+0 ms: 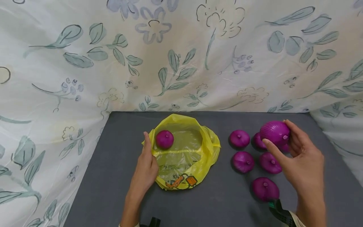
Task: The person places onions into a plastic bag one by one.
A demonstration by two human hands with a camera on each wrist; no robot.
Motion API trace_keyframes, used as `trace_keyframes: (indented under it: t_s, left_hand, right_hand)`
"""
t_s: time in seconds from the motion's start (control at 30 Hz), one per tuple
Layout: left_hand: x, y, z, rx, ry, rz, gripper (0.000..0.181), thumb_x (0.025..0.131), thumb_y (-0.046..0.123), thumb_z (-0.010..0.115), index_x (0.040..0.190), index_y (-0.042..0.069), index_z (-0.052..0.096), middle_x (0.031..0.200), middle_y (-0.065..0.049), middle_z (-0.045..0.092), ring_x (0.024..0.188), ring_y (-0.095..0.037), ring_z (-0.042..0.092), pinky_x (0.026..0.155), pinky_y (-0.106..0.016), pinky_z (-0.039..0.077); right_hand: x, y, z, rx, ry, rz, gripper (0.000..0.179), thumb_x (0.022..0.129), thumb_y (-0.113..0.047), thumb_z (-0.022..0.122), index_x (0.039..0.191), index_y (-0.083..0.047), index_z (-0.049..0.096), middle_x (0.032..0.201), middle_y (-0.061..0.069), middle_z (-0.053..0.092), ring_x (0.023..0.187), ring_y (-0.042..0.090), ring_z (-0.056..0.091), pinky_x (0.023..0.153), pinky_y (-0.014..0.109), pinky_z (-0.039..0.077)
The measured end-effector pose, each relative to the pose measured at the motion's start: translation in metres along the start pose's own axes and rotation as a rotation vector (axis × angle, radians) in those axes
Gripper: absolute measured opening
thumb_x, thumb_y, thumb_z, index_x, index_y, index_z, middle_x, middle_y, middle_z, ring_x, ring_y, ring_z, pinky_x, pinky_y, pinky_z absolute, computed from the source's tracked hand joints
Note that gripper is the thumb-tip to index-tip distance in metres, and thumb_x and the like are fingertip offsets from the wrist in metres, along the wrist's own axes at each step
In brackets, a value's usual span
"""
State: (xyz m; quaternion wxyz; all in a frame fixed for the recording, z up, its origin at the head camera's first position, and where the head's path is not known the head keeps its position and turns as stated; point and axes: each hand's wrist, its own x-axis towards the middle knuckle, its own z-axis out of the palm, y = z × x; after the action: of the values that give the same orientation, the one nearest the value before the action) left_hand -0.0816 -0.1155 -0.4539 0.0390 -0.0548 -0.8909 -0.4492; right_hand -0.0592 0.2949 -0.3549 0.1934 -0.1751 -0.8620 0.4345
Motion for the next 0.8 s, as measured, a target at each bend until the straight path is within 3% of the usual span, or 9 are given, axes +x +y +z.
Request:
trace_keyframes:
  t_s: [0.1,0.13,0.17,0.23,0.3,0.47,0.6,0.8]
  left_hand:
    - [0.001,0.0,-0.001,-0.005,0.001,0.005,0.086,0.104,-0.008,0.036,0.169,0.025,-0.011,0.174,-0.016,0.02,0.049,-0.006,0.018,0.048,-0.029,0.029]
    - [0.001,0.0,-0.001,-0.007,0.001,0.004,0.087,0.104,-0.008,0.036,0.169,0.025,-0.011,0.169,-0.021,0.03,0.049,-0.006,0.018,0.047,-0.029,0.028]
    - [0.001,0.0,-0.001,-0.009,-0.001,0.001,0.087,0.104,-0.009,0.036,0.169,0.025,-0.011,0.173,-0.018,0.024,0.049,-0.006,0.018,0.047,-0.029,0.028]
    - [0.001,0.0,-0.002,-0.01,0.0,-0.004,0.087,0.104,-0.009,0.037,0.169,0.024,-0.011,0.161,-0.023,0.039,0.048,-0.006,0.017,0.047,-0.029,0.028]
    - [0.001,0.001,-0.002,-0.01,0.001,-0.006,0.087,0.104,-0.009,0.037,0.169,0.025,-0.01,0.16,-0.023,0.041,0.048,-0.006,0.017,0.047,-0.029,0.028]
    - [0.002,0.001,-0.001,-0.014,0.004,-0.013,0.087,0.105,-0.008,0.037,0.169,0.026,-0.011,0.177,-0.007,0.011,0.048,-0.006,0.018,0.047,-0.029,0.029]
    - [0.003,0.0,-0.001,-0.015,0.003,-0.014,0.087,0.104,-0.009,0.036,0.169,0.026,-0.011,0.177,-0.005,0.007,0.048,-0.006,0.019,0.047,-0.03,0.03]
    - [0.002,-0.001,-0.001,-0.022,-0.005,-0.027,0.088,0.105,-0.008,0.038,0.168,0.028,-0.013,0.177,-0.002,0.005,0.049,-0.006,0.018,0.047,-0.029,0.029]
  right_hand:
    - [0.001,-0.005,0.008,0.011,-0.04,-0.038,0.086,0.083,-0.026,0.093,0.155,-0.043,0.051,0.155,-0.004,0.056,0.136,0.009,0.058,0.095,0.007,0.044]
    - [0.001,-0.007,0.011,0.016,-0.051,-0.053,0.086,0.083,-0.026,0.093,0.156,-0.042,0.051,0.155,-0.003,0.056,0.137,0.009,0.058,0.095,0.007,0.044]
    - [0.001,-0.009,0.013,0.023,-0.062,-0.067,0.086,0.083,-0.026,0.093,0.156,-0.042,0.051,0.156,-0.003,0.056,0.137,0.01,0.057,0.096,0.008,0.044]
    - [0.002,-0.014,0.018,0.03,-0.077,-0.099,0.086,0.083,-0.026,0.094,0.156,-0.041,0.051,0.156,-0.003,0.056,0.138,0.01,0.057,0.096,0.008,0.044]
    - [0.002,-0.019,0.023,0.028,-0.088,-0.131,0.086,0.083,-0.026,0.093,0.156,-0.042,0.05,0.156,-0.004,0.056,0.138,0.011,0.057,0.097,0.008,0.044]
    - [0.003,-0.031,0.034,0.009,-0.137,-0.167,0.088,0.084,-0.033,0.092,0.16,-0.038,0.046,0.157,-0.006,0.054,0.141,0.014,0.055,0.099,0.009,0.044]
    - [0.002,-0.037,0.042,0.018,-0.179,-0.19,0.089,0.084,-0.034,0.092,0.16,-0.035,0.045,0.157,-0.007,0.054,0.142,0.016,0.054,0.103,0.013,0.044]
    - [0.0,-0.045,0.061,0.115,-0.232,-0.284,0.086,0.083,-0.022,0.093,0.157,-0.028,0.049,0.153,-0.006,0.059,0.139,0.014,0.057,0.101,0.015,0.046]
